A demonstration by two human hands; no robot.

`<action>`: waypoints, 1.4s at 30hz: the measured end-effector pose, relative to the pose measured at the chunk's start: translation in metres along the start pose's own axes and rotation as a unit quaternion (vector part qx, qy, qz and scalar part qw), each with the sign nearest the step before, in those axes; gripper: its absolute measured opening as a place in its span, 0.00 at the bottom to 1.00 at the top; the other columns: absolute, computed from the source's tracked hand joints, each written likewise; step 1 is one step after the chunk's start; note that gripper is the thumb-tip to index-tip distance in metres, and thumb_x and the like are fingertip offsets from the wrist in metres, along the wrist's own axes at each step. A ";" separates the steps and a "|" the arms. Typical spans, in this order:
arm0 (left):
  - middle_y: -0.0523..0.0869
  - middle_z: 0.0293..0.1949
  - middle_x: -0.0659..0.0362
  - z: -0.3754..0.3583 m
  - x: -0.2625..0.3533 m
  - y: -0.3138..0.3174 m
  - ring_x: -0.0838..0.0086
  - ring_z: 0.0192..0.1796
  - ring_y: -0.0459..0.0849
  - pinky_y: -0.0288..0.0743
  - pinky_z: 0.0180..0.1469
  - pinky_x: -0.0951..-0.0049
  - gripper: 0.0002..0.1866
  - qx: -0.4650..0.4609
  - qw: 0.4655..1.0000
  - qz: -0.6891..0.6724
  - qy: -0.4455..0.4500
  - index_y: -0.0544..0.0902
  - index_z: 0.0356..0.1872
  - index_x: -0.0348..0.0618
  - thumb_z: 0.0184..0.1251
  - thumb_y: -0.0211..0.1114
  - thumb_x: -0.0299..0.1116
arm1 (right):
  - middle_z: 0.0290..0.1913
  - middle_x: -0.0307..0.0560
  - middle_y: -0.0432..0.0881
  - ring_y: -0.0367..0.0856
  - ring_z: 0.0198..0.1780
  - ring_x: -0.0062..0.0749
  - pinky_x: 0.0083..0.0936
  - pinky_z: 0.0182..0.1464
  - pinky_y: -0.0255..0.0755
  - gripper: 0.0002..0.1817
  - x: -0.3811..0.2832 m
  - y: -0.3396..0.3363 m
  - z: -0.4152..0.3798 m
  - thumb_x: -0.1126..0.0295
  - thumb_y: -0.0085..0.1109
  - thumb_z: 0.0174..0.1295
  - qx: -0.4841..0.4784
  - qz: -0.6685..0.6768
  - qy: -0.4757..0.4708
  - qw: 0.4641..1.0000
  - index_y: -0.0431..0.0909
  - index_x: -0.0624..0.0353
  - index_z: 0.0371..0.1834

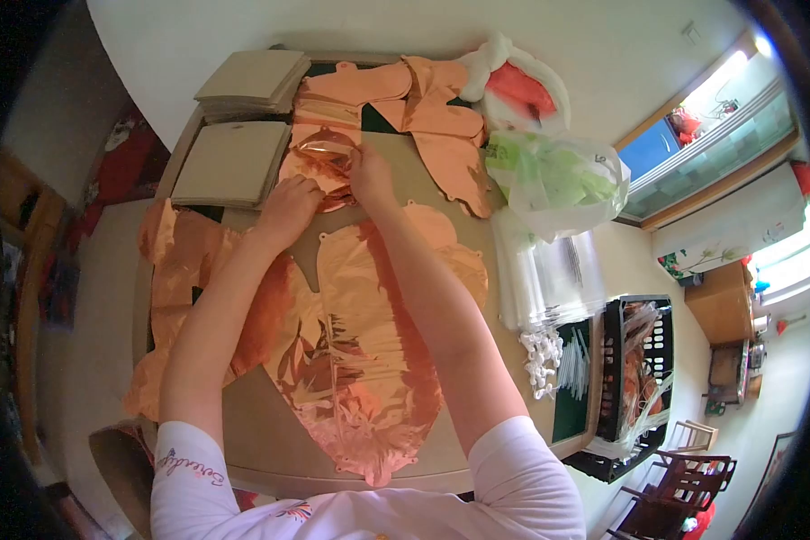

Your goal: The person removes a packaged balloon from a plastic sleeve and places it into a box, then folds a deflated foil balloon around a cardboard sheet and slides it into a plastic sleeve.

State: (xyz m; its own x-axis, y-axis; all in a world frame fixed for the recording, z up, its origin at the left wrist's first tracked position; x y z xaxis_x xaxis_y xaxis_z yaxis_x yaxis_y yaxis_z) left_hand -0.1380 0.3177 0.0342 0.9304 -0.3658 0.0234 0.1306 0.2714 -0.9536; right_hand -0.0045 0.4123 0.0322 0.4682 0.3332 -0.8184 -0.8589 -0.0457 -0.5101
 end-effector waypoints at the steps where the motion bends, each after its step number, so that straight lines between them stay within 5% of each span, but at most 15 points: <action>1: 0.82 0.41 0.55 0.003 -0.003 0.001 0.62 0.49 0.80 0.73 0.52 0.63 0.09 0.016 0.999 -0.030 -0.035 0.84 0.39 0.40 0.60 0.65 0.32 | 0.35 0.63 0.82 0.81 0.41 0.58 0.42 0.43 0.73 0.15 0.002 0.001 0.000 0.64 0.47 0.70 -0.002 0.002 -0.007 1.000 0.77 0.65 0.43; 9: 0.85 0.32 0.49 0.021 -0.030 0.006 0.55 0.39 0.84 0.77 0.44 0.59 0.08 0.044 0.931 -0.290 -0.218 0.83 0.33 0.38 0.62 0.65 0.33 | 0.35 0.62 0.82 0.81 0.40 0.57 0.41 0.42 0.73 0.14 0.000 0.001 -0.001 0.63 0.50 0.70 -0.008 -0.038 -0.026 0.999 0.78 0.64 0.42; 24: 0.87 0.29 0.52 0.027 -0.030 0.005 0.60 0.34 0.86 0.77 0.42 0.65 0.07 0.150 0.865 -0.383 -0.289 0.82 0.31 0.35 0.63 0.65 0.30 | 0.38 0.62 0.83 0.81 0.42 0.59 0.45 0.44 0.74 0.14 -0.009 0.001 -0.005 0.62 0.53 0.68 -0.056 -0.049 -0.027 0.997 0.78 0.62 0.43; 27: 0.86 0.39 0.50 0.032 -0.025 -0.002 0.61 0.44 0.85 0.76 0.46 0.65 0.08 0.120 0.855 -0.406 -0.299 0.81 0.39 0.36 0.61 0.65 0.29 | 0.37 0.61 0.83 0.82 0.42 0.58 0.44 0.44 0.74 0.15 -0.016 -0.001 -0.010 0.60 0.55 0.66 -0.051 -0.074 -0.071 0.993 0.78 0.62 0.45; 30: 0.80 0.56 0.48 0.028 -0.011 -0.005 0.60 0.60 0.77 0.72 0.58 0.63 0.19 0.167 0.949 -0.162 -0.211 0.76 0.56 0.39 0.62 0.63 0.29 | 0.36 0.60 0.83 0.83 0.40 0.52 0.40 0.43 0.75 0.16 0.019 0.011 0.004 0.62 0.56 0.65 0.017 -0.005 -0.020 1.000 0.78 0.63 0.48; 33: 0.70 0.66 0.48 0.026 0.002 0.002 0.57 0.71 0.65 0.63 0.69 0.57 0.30 0.171 0.965 0.147 -0.133 0.64 0.69 0.43 0.64 0.59 0.31 | 0.34 0.55 0.83 0.84 0.36 0.42 0.34 0.39 0.75 0.14 0.048 0.012 0.014 0.65 0.55 0.66 0.080 0.075 0.076 0.991 0.77 0.64 0.48; 35: 0.69 0.67 0.48 0.027 -0.003 0.021 0.57 0.73 0.61 0.55 0.73 0.52 0.30 0.097 0.976 0.123 -0.152 0.61 0.72 0.44 0.69 0.55 0.35 | 0.34 0.53 0.83 0.83 0.35 0.38 0.33 0.39 0.74 0.14 0.054 0.006 0.018 0.66 0.53 0.66 0.072 0.064 0.051 0.994 0.77 0.65 0.48; 37: 0.69 0.67 0.48 0.027 -0.008 0.044 0.57 0.73 0.61 0.55 0.73 0.51 0.30 0.003 0.982 0.021 -0.189 0.60 0.72 0.43 0.71 0.54 0.38 | 0.33 0.58 0.82 0.83 0.36 0.45 0.37 0.40 0.74 0.15 0.021 -0.014 0.014 0.66 0.52 0.66 0.064 -0.013 -0.014 0.998 0.76 0.65 0.51; 42: 0.71 0.65 0.50 0.036 -0.002 0.034 0.58 0.70 0.65 0.58 0.70 0.51 0.28 0.022 0.976 0.018 -0.214 0.63 0.71 0.44 0.73 0.51 0.42 | 0.32 0.58 0.82 0.83 0.33 0.48 0.38 0.37 0.74 0.13 -0.031 -0.047 0.060 0.69 0.50 0.66 0.079 0.054 -0.064 0.993 0.75 0.64 0.48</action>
State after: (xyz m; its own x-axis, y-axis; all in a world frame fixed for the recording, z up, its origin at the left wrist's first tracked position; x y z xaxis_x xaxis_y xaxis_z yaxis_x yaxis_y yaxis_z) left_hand -0.1229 0.3600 0.0130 0.9914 0.0472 0.1223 0.1011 0.3191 -0.9423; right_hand 0.0094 0.4610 0.0973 0.3495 0.4516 -0.8209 -0.9296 0.0579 -0.3640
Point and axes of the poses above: each hand's wrist, its own z-axis towards the middle knuckle, its own y-axis out of the palm, x = y × z, the point moved 4 cm from there along z, towards the middle knuckle
